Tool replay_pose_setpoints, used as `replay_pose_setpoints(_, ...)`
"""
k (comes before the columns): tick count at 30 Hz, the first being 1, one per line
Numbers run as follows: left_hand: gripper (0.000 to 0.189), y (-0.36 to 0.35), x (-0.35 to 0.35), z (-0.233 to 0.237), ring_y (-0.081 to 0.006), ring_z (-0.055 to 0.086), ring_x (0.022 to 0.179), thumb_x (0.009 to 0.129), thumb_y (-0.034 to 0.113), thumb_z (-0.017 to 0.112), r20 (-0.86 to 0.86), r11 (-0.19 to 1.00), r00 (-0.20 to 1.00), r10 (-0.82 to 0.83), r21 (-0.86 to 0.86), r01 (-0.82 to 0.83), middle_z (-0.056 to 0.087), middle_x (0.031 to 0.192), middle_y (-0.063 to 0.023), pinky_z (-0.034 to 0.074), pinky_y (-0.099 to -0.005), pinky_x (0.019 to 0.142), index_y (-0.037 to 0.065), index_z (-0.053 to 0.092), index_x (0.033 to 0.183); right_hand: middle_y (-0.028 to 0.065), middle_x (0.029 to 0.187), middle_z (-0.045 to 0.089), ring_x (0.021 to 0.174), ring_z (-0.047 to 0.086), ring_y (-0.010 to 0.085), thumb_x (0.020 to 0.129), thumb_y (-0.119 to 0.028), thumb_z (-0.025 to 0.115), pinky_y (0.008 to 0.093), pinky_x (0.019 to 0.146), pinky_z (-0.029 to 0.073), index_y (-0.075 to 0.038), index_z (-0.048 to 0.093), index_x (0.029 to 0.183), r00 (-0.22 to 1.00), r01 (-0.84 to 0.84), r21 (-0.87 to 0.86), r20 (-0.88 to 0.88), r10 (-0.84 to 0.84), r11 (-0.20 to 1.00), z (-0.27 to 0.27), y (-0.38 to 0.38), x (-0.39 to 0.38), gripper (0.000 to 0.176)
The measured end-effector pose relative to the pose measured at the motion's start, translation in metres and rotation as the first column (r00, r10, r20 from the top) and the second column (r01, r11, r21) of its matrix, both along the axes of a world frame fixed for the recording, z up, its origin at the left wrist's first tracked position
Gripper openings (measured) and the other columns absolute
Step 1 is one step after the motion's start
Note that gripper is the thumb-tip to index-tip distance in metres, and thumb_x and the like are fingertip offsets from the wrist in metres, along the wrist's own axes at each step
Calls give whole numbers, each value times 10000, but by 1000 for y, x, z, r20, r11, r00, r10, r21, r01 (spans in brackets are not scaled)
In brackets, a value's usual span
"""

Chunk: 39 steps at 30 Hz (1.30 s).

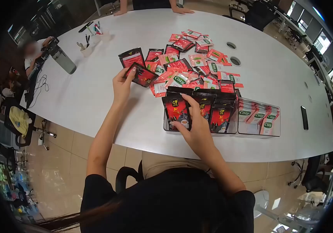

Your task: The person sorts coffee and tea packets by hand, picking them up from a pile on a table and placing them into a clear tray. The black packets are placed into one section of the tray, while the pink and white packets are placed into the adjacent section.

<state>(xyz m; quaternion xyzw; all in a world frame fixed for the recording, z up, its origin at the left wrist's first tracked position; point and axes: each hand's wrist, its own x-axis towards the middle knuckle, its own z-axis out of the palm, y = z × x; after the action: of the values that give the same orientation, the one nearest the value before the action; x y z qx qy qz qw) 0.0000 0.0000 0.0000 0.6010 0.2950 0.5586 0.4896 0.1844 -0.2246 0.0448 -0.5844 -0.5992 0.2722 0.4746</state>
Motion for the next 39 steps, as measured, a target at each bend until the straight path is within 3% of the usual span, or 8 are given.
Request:
replay_pose_setpoints(5, 197, -3, 2, -5, -56, 527, 815, 921, 133, 641, -16, 1000, 1000, 8, 3, -8, 619, 937, -9, 427, -205, 739, -51, 678, 979, 117, 1030, 625, 836, 607, 156, 782, 62, 702, 269, 792, 476, -99, 251, 1487, 979, -79, -32, -190, 72, 996, 9, -1, 2, 853)
replay_pose_setpoints(14, 198, -2, -1, 1, -55, 535, 800, 923, 132, 637, -28, 1000, 1000, 10, 9, -10, 618, 976, -23, 437, -207, 707, -54, 677, 978, 56, 821, 546, 679, 536, 111, 756, 84, 703, 243, 691, 455, -119, 285, 1493, 991, 8, 9, -135, -6, 1000, 5, 1, -2, 871)
replay_pose_setpoints(19, 194, 0, 0, -2, -53, 539, 792, 921, 129, 639, -26, 1000, 999, 20, 11, -20, 630, 943, -21, 438, -209, 694, -51, 678, 979, 75, 864, 548, 717, 540, 197, 740, -91, 779, 301, 681, 471, -126, 392, 1442, 980, 62, 85, 184, -77, 994, 8, -3, -3, 803)
replay_pose_setpoints(23, 196, 0, 2, -1, -54, 543, 778, 918, 131, 643, -4, 999, 999, 34, 40, -34, 646, 905, -19, 435, -206, 678, -47, 682, 989, 72, 903, 548, 749, 517, 219, 719, -211, 798, 331, 683, 459, -117, 543, 1332, 771, 167, 291, 556, -309, 942, 28, -14, 4, 670)
replay_pose_setpoints(24, 196, 0, 2, -1, -54, 545, 775, 917, 132, 644, -12, 999, 999, 33, 27, -33, 650, 903, -19, 435, -207, 690, -46, 682, 989, 65, 874, 563, 734, 521, 209, 724, -199, 794, 325, 671, 444, -91, 661, 1136, 762, 221, 320, 533, -368, 921, 33, -15, 3, 447)
replay_pose_setpoints(28, 198, -2, 3, 0, -60, 548, 753, 915, 146, 645, -21, 1000, 999, 25, -3, -25, 669, 859, -22, 426, -253, 855, -41, 684, 964, 54, 801, 625, 794, 581, 231, 756, -128, 746, 328, 697, 442, -44, 689, 829, 848, 127, 214, 484, -217, 969, 23, -16, 13, 125)
replay_pose_setpoints(35, 217, 3, 5, -7, -77, 530, 691, 910, 185, 635, -64, 996, 997, 50, 74, -46, 652, 699, -33, 101, -425, 1184, -25, 688, 893, 53, 706, 606, 761, 558, 232, 824, -343, 702, 367, 665, 450, -53, 701, 763, 823, -100, 12, 563, 76, 995, 4, -12, 5, 296)
replay_pose_setpoints(39, 207, 3, 4, -8, -63, 536, 714, 914, 167, 641, -108, 996, 993, 54, 73, -47, 653, 773, -22, 354, -327, 1014, -33, 689, 933, 38, 830, 615, 812, 547, 229, 838, -362, 681, 360, 683, 453, -54, 706, 884, 804, -105, -4, 589, 87, 994, 5, -9, 9, 313)
